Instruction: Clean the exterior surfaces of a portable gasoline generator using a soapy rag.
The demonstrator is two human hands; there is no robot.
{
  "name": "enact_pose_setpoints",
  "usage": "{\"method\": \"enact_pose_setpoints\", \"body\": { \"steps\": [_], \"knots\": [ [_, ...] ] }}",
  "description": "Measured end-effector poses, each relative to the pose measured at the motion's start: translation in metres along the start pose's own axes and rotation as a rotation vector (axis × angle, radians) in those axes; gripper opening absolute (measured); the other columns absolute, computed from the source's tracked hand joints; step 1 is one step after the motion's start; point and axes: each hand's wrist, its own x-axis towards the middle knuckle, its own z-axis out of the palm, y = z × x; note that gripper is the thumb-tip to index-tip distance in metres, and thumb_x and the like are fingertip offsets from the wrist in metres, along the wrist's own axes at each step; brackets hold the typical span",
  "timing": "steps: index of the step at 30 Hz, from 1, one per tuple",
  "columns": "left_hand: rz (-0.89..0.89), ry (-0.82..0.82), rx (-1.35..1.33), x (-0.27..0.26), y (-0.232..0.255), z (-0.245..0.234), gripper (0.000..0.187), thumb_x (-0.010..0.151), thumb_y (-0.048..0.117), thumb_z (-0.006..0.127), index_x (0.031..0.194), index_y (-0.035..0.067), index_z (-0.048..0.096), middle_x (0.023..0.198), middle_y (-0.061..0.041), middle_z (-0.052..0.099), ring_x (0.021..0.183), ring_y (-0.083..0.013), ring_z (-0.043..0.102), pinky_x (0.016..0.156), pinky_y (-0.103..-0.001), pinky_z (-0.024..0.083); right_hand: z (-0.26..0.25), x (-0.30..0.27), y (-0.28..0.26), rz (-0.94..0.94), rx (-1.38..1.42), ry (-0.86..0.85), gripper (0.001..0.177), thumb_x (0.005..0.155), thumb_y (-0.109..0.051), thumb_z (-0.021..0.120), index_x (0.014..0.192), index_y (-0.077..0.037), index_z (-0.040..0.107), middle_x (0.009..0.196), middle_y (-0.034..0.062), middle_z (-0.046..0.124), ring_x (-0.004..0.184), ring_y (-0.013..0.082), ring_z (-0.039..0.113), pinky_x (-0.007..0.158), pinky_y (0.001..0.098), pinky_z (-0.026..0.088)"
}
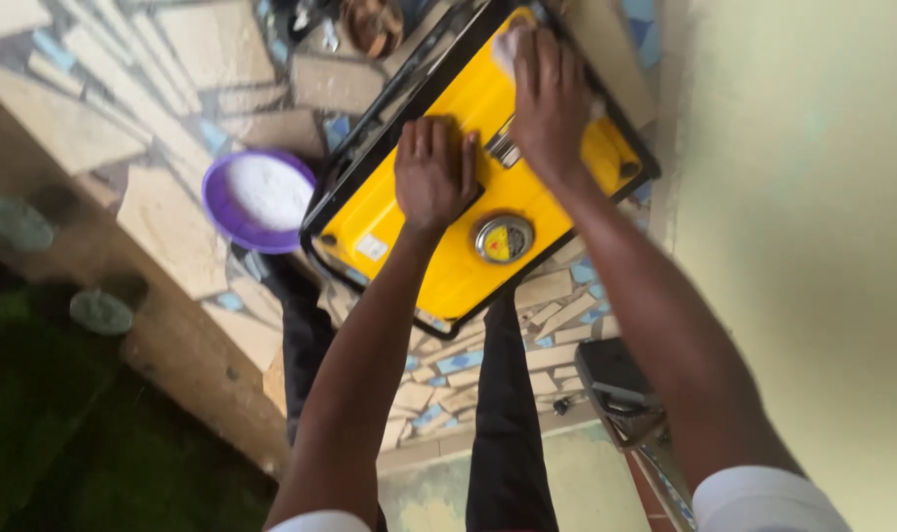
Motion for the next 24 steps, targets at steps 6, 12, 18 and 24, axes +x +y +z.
{"method": "enact_pose_setpoints", "body": {
  "steps": [6, 12, 18, 24],
  "knots": [
    [-0.025, -0.032, -0.016, 0.008, 0.007, -0.007, 0.028, 0.103, 0.025, 0.064, 0.111, -0.002, 0.063, 0.109, -0.02, 0.062, 0.101, -0.037, 0.06, 0.088, -0.046, 0.05, 0.01, 0.023, 0.002, -0.182, 0.272, -0.125, 0.068, 0.09, 0.013, 0.068, 0.154, -0.004, 0.052, 0.153, 0.0181, 0.048, 0.141, 0.0415, 0.048, 0.12, 0.0514, 0.041],
    [0.016, -0.033, 0.015, 0.007, 0.004, -0.007, 0.027, 0.104, 0.024, 0.064, 0.11, -0.002, 0.062, 0.108, -0.02, 0.06, 0.101, -0.0375, 0.06, 0.089, -0.046, 0.05, -0.018, 0.008, -0.01, -0.116, 0.305, -0.02, 0.066, 0.093, 0.007, 0.072, 0.155, -0.005, 0.05, 0.153, 0.0225, 0.045, 0.144, 0.0437, 0.044, 0.117, 0.0552, 0.038],
    [-0.032, -0.055, -0.014, 0.007, 0.006, -0.011, 0.027, 0.103, 0.024, 0.065, 0.112, -0.001, 0.064, 0.109, -0.021, 0.061, 0.102, -0.0393, 0.06, 0.089, -0.047, 0.051, -0.022, -0.027, -0.006, 0.109, 0.312, -0.118, 0.085, 0.085, 0.015, 0.062, 0.163, -0.01, 0.039, 0.158, 0.0215, 0.044, 0.143, 0.0424, 0.048, 0.117, 0.0513, 0.043],
    [-0.033, -0.034, -0.026, 0.004, 0.002, -0.006, 0.029, 0.103, 0.026, 0.064, 0.111, -0.001, 0.064, 0.108, -0.021, 0.063, 0.1, -0.0395, 0.06, 0.09, -0.047, 0.051, -0.013, -0.032, -0.018, 0.263, 0.192, -0.211, 0.084, 0.095, 0.001, 0.067, 0.169, -0.003, 0.025, 0.155, 0.0325, 0.038, 0.136, 0.0508, 0.046, 0.113, 0.0579, 0.041]
  ]
}}
